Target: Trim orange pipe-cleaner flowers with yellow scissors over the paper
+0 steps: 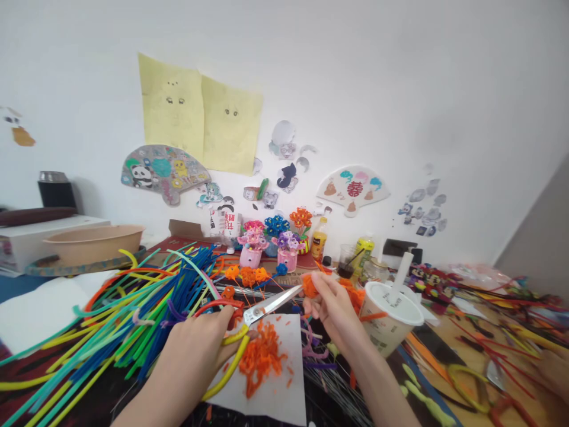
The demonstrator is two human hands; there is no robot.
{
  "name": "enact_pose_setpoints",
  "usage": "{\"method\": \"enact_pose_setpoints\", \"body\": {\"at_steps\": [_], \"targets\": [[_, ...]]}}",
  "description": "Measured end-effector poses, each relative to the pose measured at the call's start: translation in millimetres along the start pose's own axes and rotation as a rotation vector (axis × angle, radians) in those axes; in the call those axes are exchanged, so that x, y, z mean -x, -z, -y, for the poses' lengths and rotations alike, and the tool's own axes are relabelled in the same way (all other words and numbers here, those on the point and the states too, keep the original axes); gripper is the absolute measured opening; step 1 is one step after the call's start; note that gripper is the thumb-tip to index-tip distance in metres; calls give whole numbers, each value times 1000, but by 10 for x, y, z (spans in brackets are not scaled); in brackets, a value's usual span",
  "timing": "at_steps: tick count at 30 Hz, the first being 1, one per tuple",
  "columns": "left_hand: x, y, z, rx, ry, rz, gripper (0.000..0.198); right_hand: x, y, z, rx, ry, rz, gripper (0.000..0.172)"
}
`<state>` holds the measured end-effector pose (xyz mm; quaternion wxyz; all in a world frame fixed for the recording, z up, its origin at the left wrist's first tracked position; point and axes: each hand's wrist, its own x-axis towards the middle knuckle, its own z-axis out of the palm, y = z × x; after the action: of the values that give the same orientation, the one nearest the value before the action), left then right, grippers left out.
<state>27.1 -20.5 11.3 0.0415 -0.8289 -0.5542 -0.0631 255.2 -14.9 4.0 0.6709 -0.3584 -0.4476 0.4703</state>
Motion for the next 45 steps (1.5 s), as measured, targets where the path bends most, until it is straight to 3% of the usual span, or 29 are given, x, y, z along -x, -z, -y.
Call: {"method": "enact_pose_setpoints", "body": {"at_steps": [9, 18, 31, 37, 45], "targets": [[-8, 22, -26, 17, 15, 22, 35, 10, -7, 15, -17, 25, 14, 29], [-22, 27, 13, 49, 23, 63, 25, 0, -17, 20, -28, 15, 16, 31], [-36, -50, 52, 178, 60, -80, 30, -18, 13, 20, 20, 3, 2, 37], [2, 12, -10, 106, 52, -69, 27, 0, 2, 31, 107, 41, -34, 34], [11, 43, -37, 0, 20, -36, 27, 19, -14, 35, 45, 35, 2, 31]]}}
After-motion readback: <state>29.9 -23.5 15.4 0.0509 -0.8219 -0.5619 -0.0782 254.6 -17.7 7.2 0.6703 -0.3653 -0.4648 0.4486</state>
